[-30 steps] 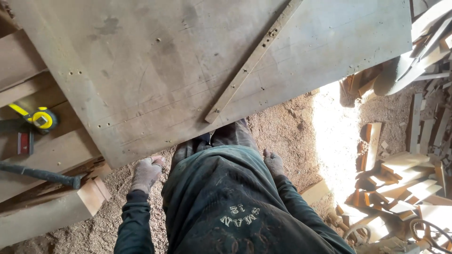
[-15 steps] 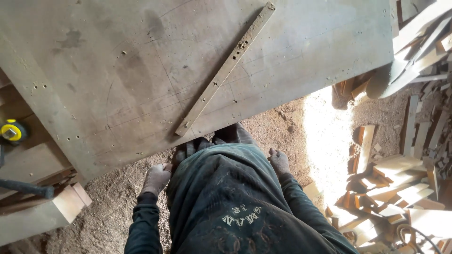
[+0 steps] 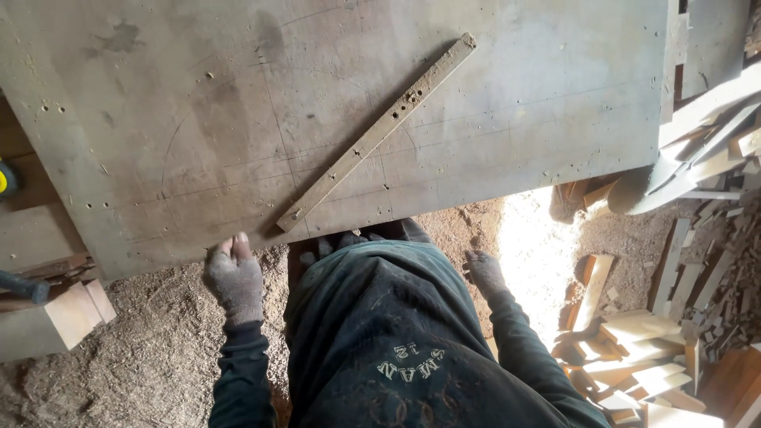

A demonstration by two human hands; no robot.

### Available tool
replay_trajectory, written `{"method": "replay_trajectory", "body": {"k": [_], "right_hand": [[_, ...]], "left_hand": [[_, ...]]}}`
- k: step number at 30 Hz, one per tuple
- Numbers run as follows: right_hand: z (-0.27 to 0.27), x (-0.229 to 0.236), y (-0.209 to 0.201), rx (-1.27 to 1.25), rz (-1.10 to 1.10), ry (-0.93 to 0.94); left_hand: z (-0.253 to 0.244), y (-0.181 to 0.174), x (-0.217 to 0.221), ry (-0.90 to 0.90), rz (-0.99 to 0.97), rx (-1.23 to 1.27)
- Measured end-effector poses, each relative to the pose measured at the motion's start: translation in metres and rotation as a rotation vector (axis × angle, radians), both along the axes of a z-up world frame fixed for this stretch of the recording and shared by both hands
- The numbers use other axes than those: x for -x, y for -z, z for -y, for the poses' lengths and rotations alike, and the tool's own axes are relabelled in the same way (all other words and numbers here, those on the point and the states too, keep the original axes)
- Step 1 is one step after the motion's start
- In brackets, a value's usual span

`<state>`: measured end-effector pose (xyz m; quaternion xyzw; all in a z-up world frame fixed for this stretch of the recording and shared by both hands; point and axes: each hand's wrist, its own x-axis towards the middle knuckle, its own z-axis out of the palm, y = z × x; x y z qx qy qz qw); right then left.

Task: Using a wooden strip as a compass and a glass template to draw and trace shapes on a plywood sheet.

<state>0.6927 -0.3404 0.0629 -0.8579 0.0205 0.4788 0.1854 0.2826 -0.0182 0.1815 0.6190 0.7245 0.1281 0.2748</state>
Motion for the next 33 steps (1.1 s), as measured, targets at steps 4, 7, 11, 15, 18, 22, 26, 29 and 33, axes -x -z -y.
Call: {"method": "replay_trajectory", "body": {"k": [4, 7, 11, 15, 18, 22, 26, 29, 33], "right_hand": [[-0.001, 0.006, 0.005, -0.002, -0.001, 0.028], [0.047, -0.003, 0.1, -0.065, 0.01, 0.017], [0.033, 0.007, 0.063, -0.003, 0.016, -0.022], [0.031, 0.03, 0.027, 0.015, 0.035, 0.067], [0.035, 0.047, 0.005, 0.037, 0.033, 0.1], [0.052, 0.062, 0.027, 0.078, 0.037, -0.021], [0.083, 0.073, 0.066, 0.055, 0.008, -0.08], [0.077, 0.072, 0.061, 0.053, 0.006, -0.134], [0.06, 0.059, 0.039, 0.129, 0.044, -0.415]], "left_hand": [[-0.041, -0.03, -0.068, 0.218, 0.248, -0.211], [-0.062, 0.003, -0.124, 0.522, 0.135, -0.323], [-0.077, 0.032, -0.182, 0.771, -0.178, 0.105], [-0.081, 0.112, -0.19, 0.904, -0.363, 0.107], [-0.092, 0.114, -0.18, 0.875, -0.288, 0.043], [-0.125, 0.082, -0.164, 0.567, -0.193, 0.078], [-0.141, 0.09, -0.134, 0.391, -0.15, 0.093], [-0.142, 0.089, -0.127, 0.267, -0.092, 0.129], [-0.14, 0.088, -0.129, 0.264, -0.088, 0.149]]}}
